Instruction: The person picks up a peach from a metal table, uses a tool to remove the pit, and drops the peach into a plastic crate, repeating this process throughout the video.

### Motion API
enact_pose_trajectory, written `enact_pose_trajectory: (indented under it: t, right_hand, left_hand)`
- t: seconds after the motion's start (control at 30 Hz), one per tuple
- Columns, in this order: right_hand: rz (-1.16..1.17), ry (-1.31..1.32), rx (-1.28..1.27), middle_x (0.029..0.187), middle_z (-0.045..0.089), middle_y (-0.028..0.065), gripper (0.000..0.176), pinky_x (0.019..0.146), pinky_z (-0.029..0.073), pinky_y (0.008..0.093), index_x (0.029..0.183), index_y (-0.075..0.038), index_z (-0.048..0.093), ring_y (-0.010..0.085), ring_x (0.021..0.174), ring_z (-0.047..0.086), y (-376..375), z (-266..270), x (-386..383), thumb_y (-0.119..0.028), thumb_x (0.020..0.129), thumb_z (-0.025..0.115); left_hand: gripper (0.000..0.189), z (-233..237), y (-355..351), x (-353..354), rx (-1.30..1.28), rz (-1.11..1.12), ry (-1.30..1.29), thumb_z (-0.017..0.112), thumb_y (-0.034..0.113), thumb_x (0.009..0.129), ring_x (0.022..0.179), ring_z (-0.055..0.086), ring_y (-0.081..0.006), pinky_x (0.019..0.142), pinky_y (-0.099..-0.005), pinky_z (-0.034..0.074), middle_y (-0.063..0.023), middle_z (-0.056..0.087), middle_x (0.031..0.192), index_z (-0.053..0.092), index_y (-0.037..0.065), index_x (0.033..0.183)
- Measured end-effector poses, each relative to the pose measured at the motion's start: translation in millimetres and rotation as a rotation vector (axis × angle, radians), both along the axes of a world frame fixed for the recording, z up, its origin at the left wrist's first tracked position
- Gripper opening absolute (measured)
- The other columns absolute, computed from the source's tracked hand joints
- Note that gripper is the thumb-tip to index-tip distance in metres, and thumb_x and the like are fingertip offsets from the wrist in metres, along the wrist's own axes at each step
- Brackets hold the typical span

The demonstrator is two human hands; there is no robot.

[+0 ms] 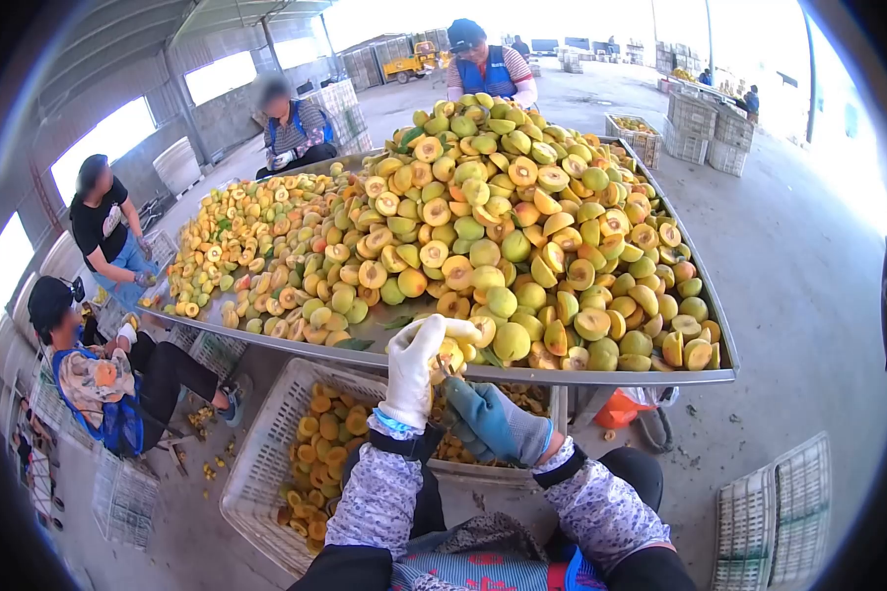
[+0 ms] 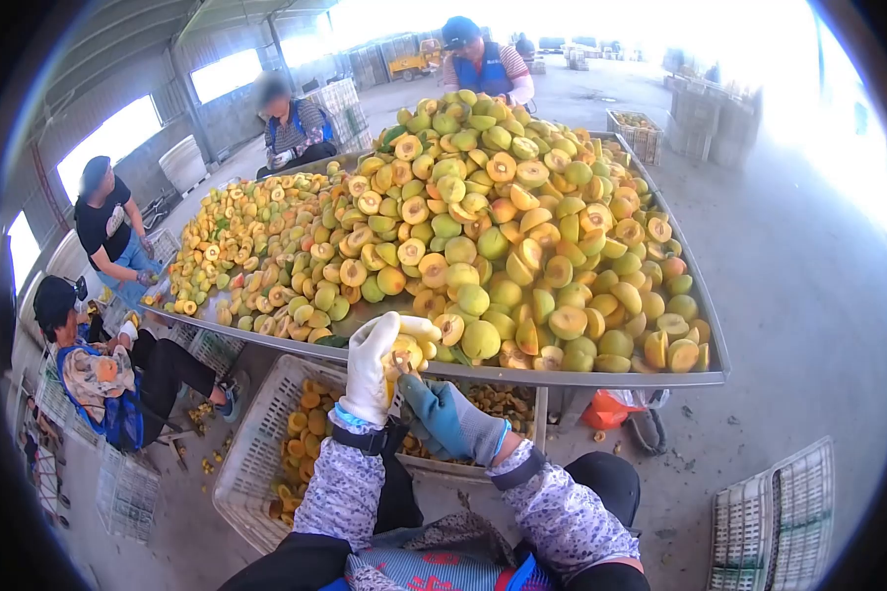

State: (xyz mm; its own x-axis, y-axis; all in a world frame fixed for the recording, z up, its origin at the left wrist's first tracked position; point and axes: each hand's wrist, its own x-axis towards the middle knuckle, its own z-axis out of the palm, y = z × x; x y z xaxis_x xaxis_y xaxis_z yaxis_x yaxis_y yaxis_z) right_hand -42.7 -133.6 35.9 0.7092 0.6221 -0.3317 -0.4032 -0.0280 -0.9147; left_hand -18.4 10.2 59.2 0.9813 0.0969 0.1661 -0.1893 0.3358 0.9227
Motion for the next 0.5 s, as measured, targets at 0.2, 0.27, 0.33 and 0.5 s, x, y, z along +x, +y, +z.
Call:
enact_pose_trajectory:
  t: [0.2, 0.27, 0.33, 0.5]
  right_hand:
    - [-0.029, -0.063, -0.008, 0.062, 0.049, 0.0003, 0.057, 0.041, 0.035, 0.0274, 0.080, -0.010, 0.055, 0.0119, 0.046, 0.043, 4, -2, -7, -0.058, 0.106, 0.037]
    - [0.058, 0.119, 0.205, 0.062, 0.050, -0.0006, 0.058, 0.040, 0.034, 0.0273, 0.082, -0.010, 0.057, 0.0111, 0.044, 0.042, 0, -12, -4, -0.060, 0.105, 0.038]
    - [0.085, 0.164, 0.298, 0.061, 0.051, -0.0004, 0.058, 0.039, 0.034, 0.0278, 0.083, -0.008, 0.059, 0.0113, 0.043, 0.043, 0, -13, -2, -0.059, 0.105, 0.039]
    - [-0.017, -0.132, -0.029, 0.056, 0.047, 0.0005, 0.061, 0.038, 0.034, 0.0273, 0.069, -0.010, 0.052, 0.0121, 0.041, 0.043, 9, -13, -5, -0.053, 0.108, 0.034]
  left_hand:
    - [0.035, -7, -6, 4, 0.047, 0.078, 0.005, 0.056, 0.028, 0.103, 0.059, 0.061, -0.0127, 0.053, -0.0241, 0.048, -0.0130, 0.073, 0.083, 0.070, -0.004, 0.108]
    - [0.038, 2, 1, 7, 0.163, -0.013, 0.047, 0.054, 0.030, 0.104, 0.064, 0.067, -0.0187, 0.056, -0.0265, 0.053, -0.0159, 0.074, 0.084, 0.069, -0.005, 0.109]
    - [0.038, 2, 0, 8, 0.096, -0.012, 0.044, 0.053, 0.029, 0.104, 0.062, 0.067, -0.0180, 0.054, -0.0262, 0.052, -0.0156, 0.074, 0.081, 0.069, -0.005, 0.109]
    - [0.039, -1, 4, 12, 0.223, -0.082, 0.196, 0.054, 0.030, 0.103, 0.061, 0.067, -0.0162, 0.051, -0.0248, 0.049, -0.0153, 0.073, 0.079, 0.071, -0.004, 0.105]
